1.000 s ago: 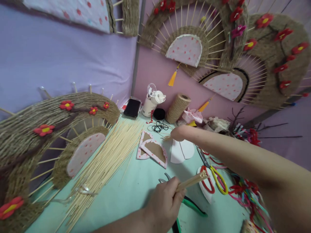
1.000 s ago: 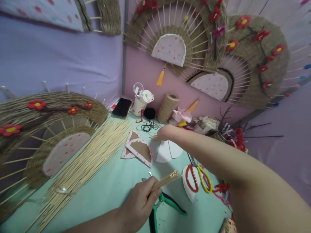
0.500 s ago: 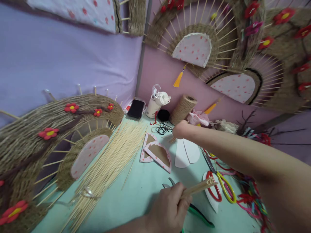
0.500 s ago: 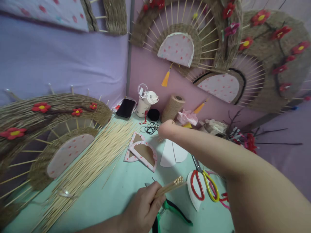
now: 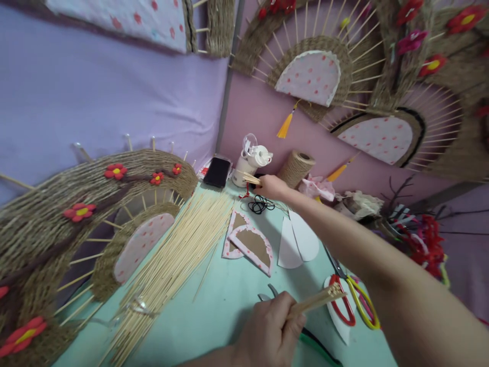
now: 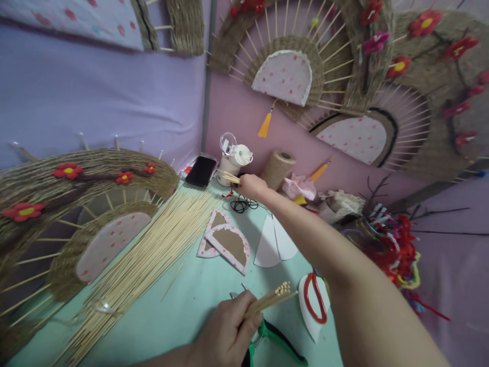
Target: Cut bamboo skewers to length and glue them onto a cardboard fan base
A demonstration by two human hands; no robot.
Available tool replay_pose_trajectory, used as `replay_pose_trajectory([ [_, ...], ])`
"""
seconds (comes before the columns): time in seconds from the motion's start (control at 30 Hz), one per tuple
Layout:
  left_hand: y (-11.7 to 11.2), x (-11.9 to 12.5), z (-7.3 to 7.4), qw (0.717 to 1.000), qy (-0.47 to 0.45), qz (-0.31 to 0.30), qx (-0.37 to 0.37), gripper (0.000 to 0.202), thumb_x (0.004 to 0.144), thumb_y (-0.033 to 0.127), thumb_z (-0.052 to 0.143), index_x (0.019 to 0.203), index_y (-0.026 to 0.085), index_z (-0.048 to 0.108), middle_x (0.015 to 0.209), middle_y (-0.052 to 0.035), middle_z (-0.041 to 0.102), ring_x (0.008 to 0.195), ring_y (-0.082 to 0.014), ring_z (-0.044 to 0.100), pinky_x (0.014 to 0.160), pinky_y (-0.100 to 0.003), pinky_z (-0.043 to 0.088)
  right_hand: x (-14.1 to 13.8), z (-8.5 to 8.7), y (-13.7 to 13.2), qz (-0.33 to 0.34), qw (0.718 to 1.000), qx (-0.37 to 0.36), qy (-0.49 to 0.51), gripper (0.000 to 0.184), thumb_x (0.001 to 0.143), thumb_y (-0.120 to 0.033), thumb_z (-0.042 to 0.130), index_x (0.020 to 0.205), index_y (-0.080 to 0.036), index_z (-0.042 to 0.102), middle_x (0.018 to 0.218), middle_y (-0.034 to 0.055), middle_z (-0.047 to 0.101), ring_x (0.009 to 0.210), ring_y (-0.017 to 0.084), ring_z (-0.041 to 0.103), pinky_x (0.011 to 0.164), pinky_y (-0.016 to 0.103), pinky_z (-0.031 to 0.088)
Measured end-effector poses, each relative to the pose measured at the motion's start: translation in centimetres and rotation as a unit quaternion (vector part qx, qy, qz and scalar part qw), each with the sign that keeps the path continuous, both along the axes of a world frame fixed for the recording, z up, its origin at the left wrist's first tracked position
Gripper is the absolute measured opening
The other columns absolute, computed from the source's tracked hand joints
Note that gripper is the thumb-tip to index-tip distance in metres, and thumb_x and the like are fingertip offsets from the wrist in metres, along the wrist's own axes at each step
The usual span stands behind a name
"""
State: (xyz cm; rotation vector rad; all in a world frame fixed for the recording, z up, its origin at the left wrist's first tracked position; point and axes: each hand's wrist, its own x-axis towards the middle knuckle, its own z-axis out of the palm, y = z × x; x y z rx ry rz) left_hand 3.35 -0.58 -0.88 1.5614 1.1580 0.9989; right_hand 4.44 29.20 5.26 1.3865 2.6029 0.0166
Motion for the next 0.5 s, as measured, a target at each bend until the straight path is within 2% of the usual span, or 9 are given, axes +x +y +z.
replay_pose_trajectory([
  [0.1,0.0,-0.1,0.0,1.000,0.004,0.002,0.002,0.022,0.092,0.038,0.034,0.076,0.023,0.035,0.062,0.0016,0.046,0.058,-0.0150,0.043,0.057,-0.027,0.027,-1.2,-3.0,-0.3,-0.002,0.999,0.003,0.036,0.026,0.082,-0.037,0.058,0.098,-0.020,0.068,0.102,0.0111,0.070,0.091,0.025,0.065,0.068,0.026,0.045],
  [0.2,0.2,-0.2,0.0,1.000,0.010,0.006,-0.006,0.023,0.093,0.039,0.034,0.076,0.023,0.037,0.064,0.0007,0.048,0.059,-0.0154,0.044,0.058,-0.027,0.027,-1.4,-4.6,-0.1,0.016,0.997,-0.005,0.075,0.020,0.081,-0.034,0.059,0.090,-0.019,0.069,0.095,0.0107,0.071,0.087,0.024,0.065,0.068,0.026,0.044],
  [0.33,0.3,-0.2,0.1,1.000,0.005,0.010,-0.019,0.023,0.093,0.038,0.035,0.076,0.022,0.036,0.063,0.0018,0.046,0.059,-0.0147,0.042,0.058,-0.027,0.027,-0.2,-4.6,-0.1,0.036,0.986,0.013,0.164,0.025,0.091,-0.033,0.046,0.102,-0.019,0.064,0.098,0.0070,0.069,0.087,0.019,0.062,0.073,0.023,0.042],
  [0.4,0.2,-0.1,0.1,1.000,0.005,0.012,-0.025,0.024,0.093,0.038,0.035,0.074,0.022,0.035,0.062,0.0023,0.044,0.059,-0.0143,0.041,0.058,-0.027,0.027,0.9,-4.1,-0.5,0.028,0.976,0.037,0.214,0.033,0.097,-0.032,0.032,0.112,-0.018,0.058,0.103,0.0064,0.066,0.091,0.017,0.060,0.078,0.022,0.041],
  [0.5,0.0,0.0,0.0,0.999,0.011,0.013,-0.030,0.026,0.094,0.038,0.036,0.073,0.022,0.035,0.064,0.0018,0.045,0.061,-0.0142,0.042,0.059,-0.027,0.027,3.0,-3.3,-1.2,-0.014,0.960,0.082,0.268,0.049,0.099,-0.026,0.007,0.125,-0.013,0.046,0.113,0.0114,0.060,0.100,0.019,0.055,0.084,0.024,0.040],
])
